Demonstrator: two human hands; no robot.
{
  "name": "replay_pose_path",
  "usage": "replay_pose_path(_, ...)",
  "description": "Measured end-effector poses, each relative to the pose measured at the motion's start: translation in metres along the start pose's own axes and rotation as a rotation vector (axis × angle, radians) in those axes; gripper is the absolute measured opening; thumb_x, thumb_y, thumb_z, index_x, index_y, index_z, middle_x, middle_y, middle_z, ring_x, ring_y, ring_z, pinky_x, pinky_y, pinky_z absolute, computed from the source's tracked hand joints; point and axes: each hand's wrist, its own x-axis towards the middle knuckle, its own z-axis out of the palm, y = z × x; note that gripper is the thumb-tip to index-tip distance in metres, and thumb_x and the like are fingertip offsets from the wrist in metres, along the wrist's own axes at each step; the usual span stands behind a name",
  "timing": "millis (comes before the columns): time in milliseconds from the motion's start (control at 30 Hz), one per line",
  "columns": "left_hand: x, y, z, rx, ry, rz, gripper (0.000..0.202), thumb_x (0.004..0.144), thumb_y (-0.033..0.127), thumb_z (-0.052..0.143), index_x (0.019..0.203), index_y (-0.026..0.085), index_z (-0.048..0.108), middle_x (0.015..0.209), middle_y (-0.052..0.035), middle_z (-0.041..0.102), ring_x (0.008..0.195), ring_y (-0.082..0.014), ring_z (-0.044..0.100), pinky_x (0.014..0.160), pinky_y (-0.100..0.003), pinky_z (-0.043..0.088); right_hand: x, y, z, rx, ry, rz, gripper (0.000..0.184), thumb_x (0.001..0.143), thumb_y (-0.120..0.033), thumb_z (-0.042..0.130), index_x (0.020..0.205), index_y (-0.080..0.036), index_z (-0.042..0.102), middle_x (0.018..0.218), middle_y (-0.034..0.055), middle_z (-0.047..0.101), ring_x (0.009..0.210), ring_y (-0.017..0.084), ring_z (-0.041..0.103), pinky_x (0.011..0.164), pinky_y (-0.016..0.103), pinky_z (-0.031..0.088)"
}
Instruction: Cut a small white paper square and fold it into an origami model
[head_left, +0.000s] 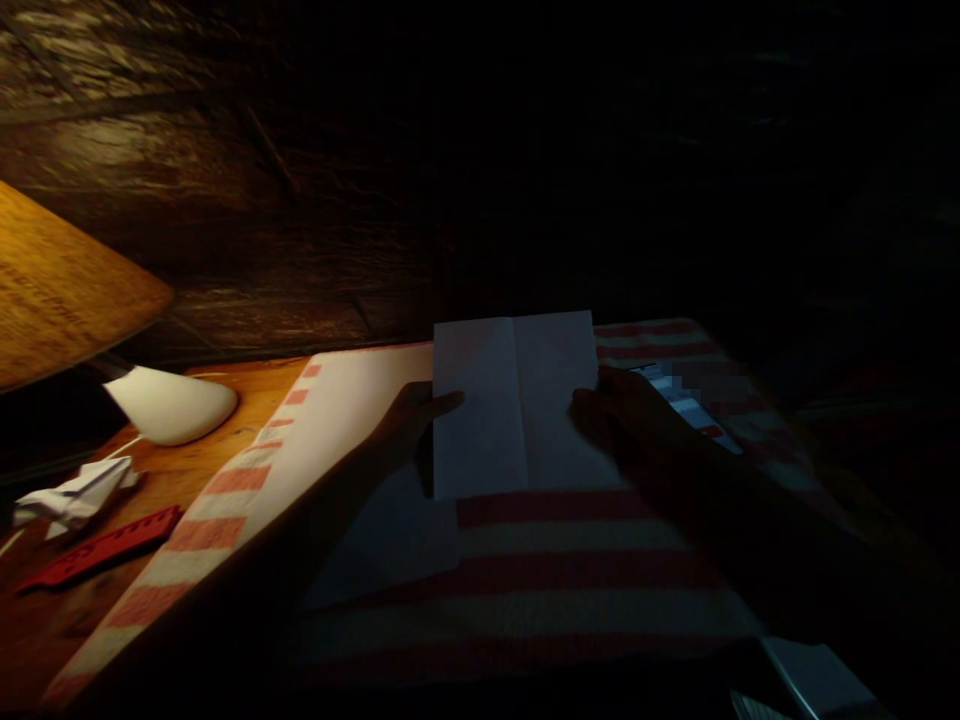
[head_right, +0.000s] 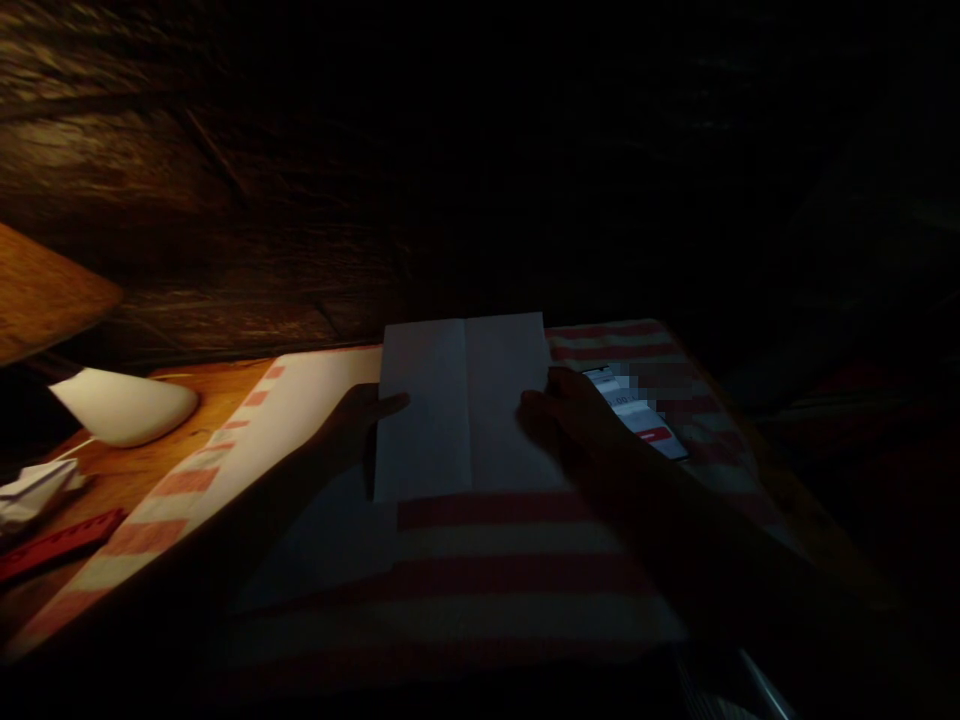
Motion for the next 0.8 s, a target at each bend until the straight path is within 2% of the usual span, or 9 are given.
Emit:
replay_pose_path(100,0.0,0.0,0.001,0.007,-0.018,0.008,0.036,0.061,0.039,0.088,0.078,0.011,0.073,0.073,-0.0087,0.075,0.061,-0.0214,0.069,0.059,-0.032,0.054,-0.002,-0.003,0.004,0.073,0.05,0.079,0.031,0.072,-0.037,0.08,0.097,-0.02,0.071,0.09,0.0079,0.076,0.078,0.022,0.069,0.068,0.034,0.053)
replay_pose_path(300,-0.001,0.0,0.001,0.012,-0.062,0.032,0.037,0.061,0.034,0.087,0.085,0.01,0.074,0.081,-0.01,0.077,0.069,-0.0236,0.071,0.065,-0.034,0.057,-0.009,-0.015,0.007,0.136,0.104,0.085,0.026,0.072,-0.034,0.08,0.093,-0.019,0.073,0.089,0.0071,0.077,0.075,0.02,0.068,0.066,0.031,0.052)
replay_pose_path(467,-0.002,-0.002,0.0,0.027,-0.083,0.051,0.034,0.062,0.033,0.086,0.082,0.011,0.072,0.079,-0.0096,0.076,0.067,-0.0228,0.07,0.063,-0.033,0.056,-0.015,-0.023,0.007,0.11,0.071,0.129,0.022,0.076,-0.032,0.077,0.093,-0.019,0.074,0.082,0.0054,0.074,0.065,0.016,0.064,0.057,0.028,0.047)
replay_pose_path(700,-0.002,-0.003,0.001,0.061,-0.063,0.087,0.034,0.067,0.037,0.084,0.086,0.012,0.072,0.081,-0.0093,0.076,0.069,-0.0238,0.07,0.064,-0.034,0.056,-0.018,-0.027,0.012,0.173,0.127,0.146,0.02,0.072,-0.032,0.079,0.084,-0.019,0.07,0.074,0.002,0.069,0.061,0.015,0.061,0.053,0.027,0.044)
replay_pose_path(800,-0.006,-0.001,0.006,0.081,-0.044,0.103,0.033,0.069,0.037,0.084,0.085,0.012,0.072,0.082,-0.0082,0.076,0.07,-0.0225,0.07,0.065,-0.032,0.055,-0.021,-0.032,0.014,0.23,0.141,0.124,0.022,0.071,-0.033,0.08,0.086,-0.02,0.07,0.079,0.0034,0.072,0.063,0.017,0.064,0.056,0.029,0.047)
